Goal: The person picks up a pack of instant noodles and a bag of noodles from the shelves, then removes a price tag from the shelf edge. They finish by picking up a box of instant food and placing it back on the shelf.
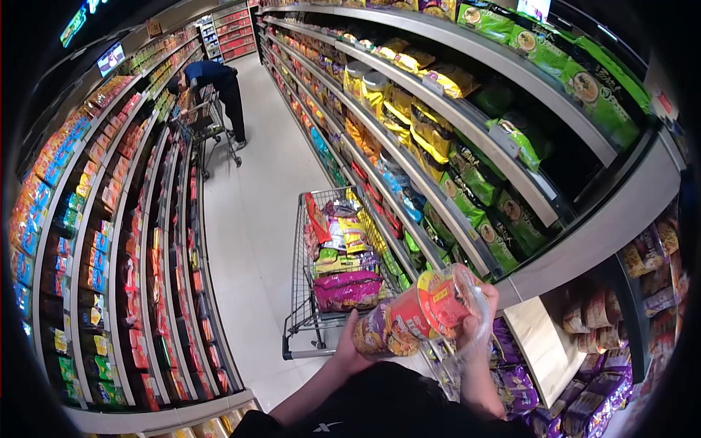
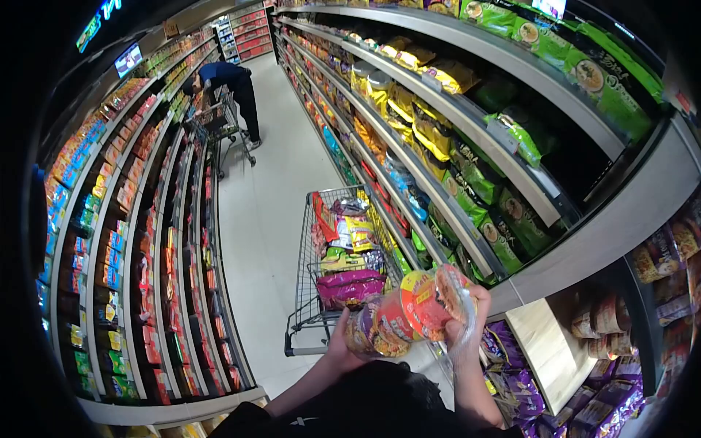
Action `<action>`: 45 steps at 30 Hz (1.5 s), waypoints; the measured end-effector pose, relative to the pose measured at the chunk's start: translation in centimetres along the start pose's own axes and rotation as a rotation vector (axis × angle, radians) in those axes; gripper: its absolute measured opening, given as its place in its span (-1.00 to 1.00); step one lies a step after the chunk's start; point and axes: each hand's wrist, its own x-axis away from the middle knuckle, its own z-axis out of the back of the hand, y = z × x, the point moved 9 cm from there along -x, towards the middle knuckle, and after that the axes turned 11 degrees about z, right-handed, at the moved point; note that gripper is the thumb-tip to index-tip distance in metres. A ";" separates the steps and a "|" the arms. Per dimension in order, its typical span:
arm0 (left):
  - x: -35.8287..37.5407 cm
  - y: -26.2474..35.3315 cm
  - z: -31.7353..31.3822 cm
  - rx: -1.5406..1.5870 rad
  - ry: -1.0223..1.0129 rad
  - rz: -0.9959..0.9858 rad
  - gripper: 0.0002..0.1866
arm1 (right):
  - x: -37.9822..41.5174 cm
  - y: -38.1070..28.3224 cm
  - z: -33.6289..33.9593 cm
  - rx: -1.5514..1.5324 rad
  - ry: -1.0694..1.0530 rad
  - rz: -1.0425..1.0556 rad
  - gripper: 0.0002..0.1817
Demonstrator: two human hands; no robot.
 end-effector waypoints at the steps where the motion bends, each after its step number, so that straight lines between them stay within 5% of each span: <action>1: 0.3 -0.2 1.0 0.012 0.012 0.005 -0.07 | 0.3 1.3 0.0 -0.035 -0.022 -0.042 -0.17; 2: 0.5 0.1 2.2 -0.009 -0.002 -0.042 -0.08 | 0.5 1.7 0.1 -0.071 -0.096 -0.046 -0.44; 3: 1.0 0.5 3.1 -0.035 -0.014 -0.090 -0.09 | 0.4 2.7 0.9 -0.073 -0.090 -0.064 -0.44; 6: 1.7 0.6 4.4 -0.129 0.039 -0.157 -0.15 | 1.3 6.7 2.9 -0.093 0.312 -0.525 -0.66; 9: 3.0 0.5 5.5 -0.165 0.124 -0.211 -0.21 | 0.1 2.8 -0.7 -0.357 -0.093 -0.275 -0.30; 11: 3.9 1.4 3.7 -0.160 0.048 -0.308 -0.29 | 1.4 4.1 1.0 -0.373 -0.037 -0.353 -0.21; 16: 4.2 1.5 4.8 -0.173 0.165 -0.309 -0.25 | 4.5 6.1 4.6 -0.279 0.040 -0.565 -0.47; 23: 3.6 -0.5 7.9 -0.037 0.227 -0.129 -0.37 | 4.3 4.0 5.6 -0.183 0.178 -0.437 -0.59; 28: 2.9 -0.9 6.7 -0.091 0.260 -0.029 -0.24 | 4.9 3.6 7.2 -0.095 0.272 -0.425 -0.65; 40: 1.5 -0.9 4.2 -0.199 0.225 0.084 -0.18 | 4.8 0.9 6.5 -0.127 0.147 -0.344 -0.71; 45: 1.3 -0.3 5.4 -0.257 0.248 0.023 -0.18 | 4.9 -1.1 6.0 -0.133 0.050 -0.298 -0.44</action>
